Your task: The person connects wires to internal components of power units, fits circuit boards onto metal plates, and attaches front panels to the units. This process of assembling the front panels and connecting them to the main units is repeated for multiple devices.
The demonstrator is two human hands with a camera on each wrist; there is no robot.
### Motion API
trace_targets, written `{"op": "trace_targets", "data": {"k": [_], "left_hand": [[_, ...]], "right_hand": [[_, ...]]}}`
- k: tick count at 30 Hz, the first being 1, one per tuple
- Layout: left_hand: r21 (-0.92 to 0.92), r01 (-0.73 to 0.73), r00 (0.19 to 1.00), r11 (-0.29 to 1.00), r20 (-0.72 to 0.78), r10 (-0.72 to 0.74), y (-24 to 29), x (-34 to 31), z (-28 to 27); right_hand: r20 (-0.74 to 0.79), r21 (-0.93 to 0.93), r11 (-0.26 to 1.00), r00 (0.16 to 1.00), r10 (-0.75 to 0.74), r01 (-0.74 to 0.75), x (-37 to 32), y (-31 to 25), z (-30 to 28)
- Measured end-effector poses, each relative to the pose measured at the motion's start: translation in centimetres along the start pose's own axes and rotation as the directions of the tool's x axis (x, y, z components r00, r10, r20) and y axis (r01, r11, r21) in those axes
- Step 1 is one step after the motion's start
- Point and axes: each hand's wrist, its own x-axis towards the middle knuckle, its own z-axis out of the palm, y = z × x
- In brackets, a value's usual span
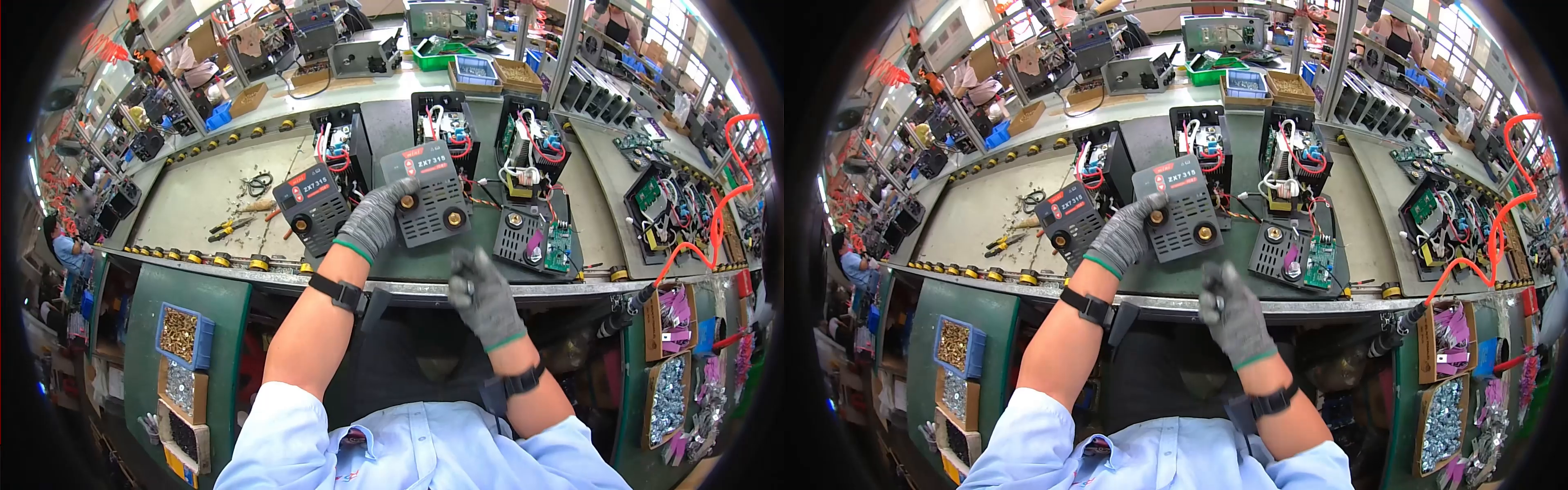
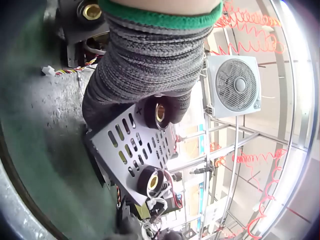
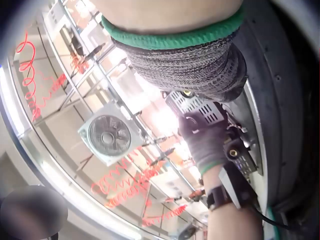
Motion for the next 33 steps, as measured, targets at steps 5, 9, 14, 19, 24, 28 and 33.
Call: {"op": "trace_targets", "data": {"k": [5,9,14,19,24,28,33], "left_hand": [[0.455,-0.244,0.97,0.857,0.122,0.211,0.6,-0.6,0.7],[0.572,-0.192,0.981,0.798,0.117,0.153,1.9,0.0,1.5],[0.868,-0.264,0.933,0.422,0.119,0.338,0.7,-1.4,2.6],[0.98,-0.192,0.498,-0.047,0.139,0.856,-2.1,-7.1,4.9],[0.857,-0.504,0.671,-0.109,0.468,0.575,-5.8,-9.8,6.3],[0.805,-0.573,0.719,-0.155,0.584,0.375,-8.2,-8.3,5.8],[0.776,-0.544,0.703,-0.318,0.629,0.332,-10.3,-8.3,4.1]], "right_hand": [[0.086,-0.13,0.987,0.991,0.105,-0.093,-8.2,-1.3,-1.6],[0.029,-0.307,0.949,0.997,-0.065,0.07,-11.8,-4.8,-2.5],[0.041,-0.737,0.584,0.885,-0.463,0.34,-12.8,-11.8,-1.9],[0.046,-0.506,0.791,0.927,-0.373,0.344,-10.5,-15.6,-2.7],[0.518,-0.149,0.959,0.845,-0.133,0.242,-8.2,-15.2,-4.2],[0.417,-0.241,0.917,0.887,-0.197,0.317,-7.3,-16.4,-4.5],[-0.029,-0.943,0.292,0.836,-0.548,0.159,-3.8,-21.5,-7.8]]}}
